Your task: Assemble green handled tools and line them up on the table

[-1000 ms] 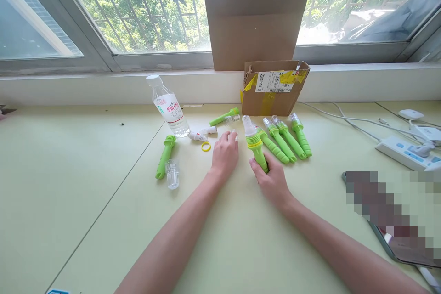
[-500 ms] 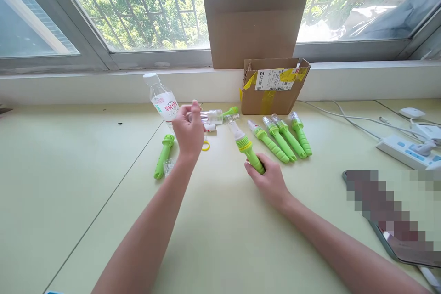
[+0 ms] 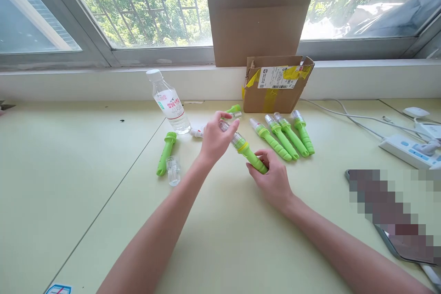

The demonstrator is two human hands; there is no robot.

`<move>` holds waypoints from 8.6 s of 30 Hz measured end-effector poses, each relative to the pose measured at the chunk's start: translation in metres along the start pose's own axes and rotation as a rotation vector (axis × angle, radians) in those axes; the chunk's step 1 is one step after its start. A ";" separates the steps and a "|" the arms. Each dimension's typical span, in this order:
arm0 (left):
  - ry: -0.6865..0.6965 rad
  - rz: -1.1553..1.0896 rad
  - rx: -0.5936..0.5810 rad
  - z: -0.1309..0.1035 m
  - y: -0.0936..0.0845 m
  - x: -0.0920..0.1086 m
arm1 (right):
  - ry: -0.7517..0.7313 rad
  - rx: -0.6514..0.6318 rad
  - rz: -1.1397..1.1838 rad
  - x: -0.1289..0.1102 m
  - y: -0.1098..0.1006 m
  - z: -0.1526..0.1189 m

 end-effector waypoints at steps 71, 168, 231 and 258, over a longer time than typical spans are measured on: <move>-0.434 -0.907 0.183 -0.041 0.045 -0.049 | -0.066 0.036 -0.313 0.003 -0.006 0.012; -0.506 -1.138 0.086 -0.034 0.034 0.005 | 0.387 -0.755 0.119 -0.012 0.015 -0.010; -0.512 -1.037 0.137 -0.032 0.032 0.006 | 0.192 -0.350 -0.106 -0.004 0.025 -0.007; -0.502 -1.100 -0.083 -0.030 0.031 0.016 | 0.501 -0.718 0.288 -0.004 0.038 -0.031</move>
Point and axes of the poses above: each hand's wrist, its own z-axis towards the middle knuckle, its own y-axis out of the palm, x = y × z, the point moved 5 cm from there along z, towards the middle knuckle, and after that the axes turned 13 degrees about y, right-handed, at the moved point
